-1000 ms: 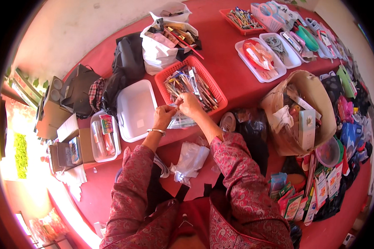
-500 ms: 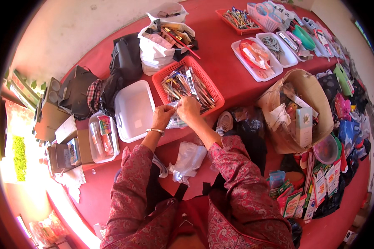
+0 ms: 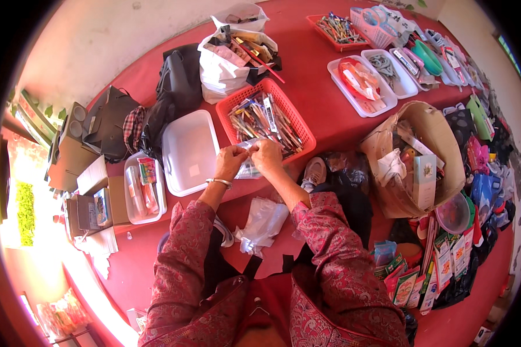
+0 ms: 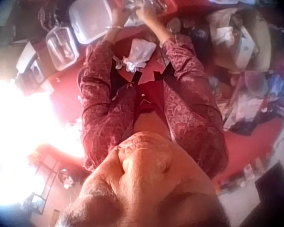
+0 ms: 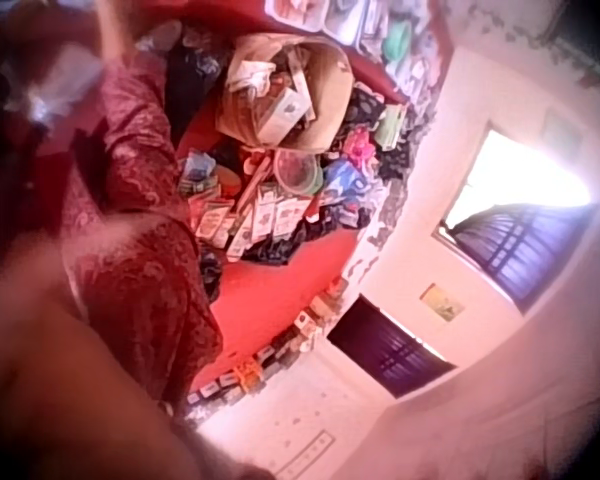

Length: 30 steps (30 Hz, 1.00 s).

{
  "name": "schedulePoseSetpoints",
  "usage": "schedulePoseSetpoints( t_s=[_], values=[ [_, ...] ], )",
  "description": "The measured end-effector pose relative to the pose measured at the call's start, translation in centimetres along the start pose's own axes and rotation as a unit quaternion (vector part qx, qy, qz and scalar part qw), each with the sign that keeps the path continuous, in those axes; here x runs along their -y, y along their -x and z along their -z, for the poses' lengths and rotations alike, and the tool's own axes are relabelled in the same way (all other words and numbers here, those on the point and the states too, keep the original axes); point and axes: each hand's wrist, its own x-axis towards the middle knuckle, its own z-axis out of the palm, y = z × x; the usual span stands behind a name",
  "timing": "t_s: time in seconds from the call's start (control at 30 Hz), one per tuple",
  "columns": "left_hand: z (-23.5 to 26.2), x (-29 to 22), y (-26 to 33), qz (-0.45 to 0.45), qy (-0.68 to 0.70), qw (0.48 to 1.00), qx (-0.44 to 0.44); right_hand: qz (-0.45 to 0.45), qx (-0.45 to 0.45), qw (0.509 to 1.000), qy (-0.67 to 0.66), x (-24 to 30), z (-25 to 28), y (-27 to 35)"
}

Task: The person sits on the floor and sorts through a red basket of pens and markers. They pick up items one by one, inspect them, and place them into a white plastic container. The person continues this process, occasionally moving the basket or adjusting the pile of stationery.

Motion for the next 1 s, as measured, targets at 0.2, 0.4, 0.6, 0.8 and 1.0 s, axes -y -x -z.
schedulePoseSetpoints(
  t_s=[0.2,0.4,0.6,0.8,1.0],
  values=[
    [0.9,0.0,-0.1,-0.017,-0.036,0.999,0.003,0.056,-0.047,0.995,0.061,0.2,-0.4,0.2],
    [2.2,-0.2,-0.6,-0.032,-0.133,0.991,0.002,0.011,-0.062,0.994,0.085,-0.2,-1.2,0.0],
    [2.3,0.1,-0.6,-0.04,-0.247,0.967,-0.048,0.013,-0.091,0.992,0.082,-0.1,-1.1,0.4],
    [3.3,-0.7,-0.3,-0.021,-0.265,0.964,-0.022,-0.002,-0.061,0.995,0.076,0.7,-0.4,0.6],
    [3.7,-1.9,0.3,-0.037,-0.304,0.952,-0.005,-0.023,-0.051,0.993,0.103,0.3,-0.2,0.6]
  ],
)
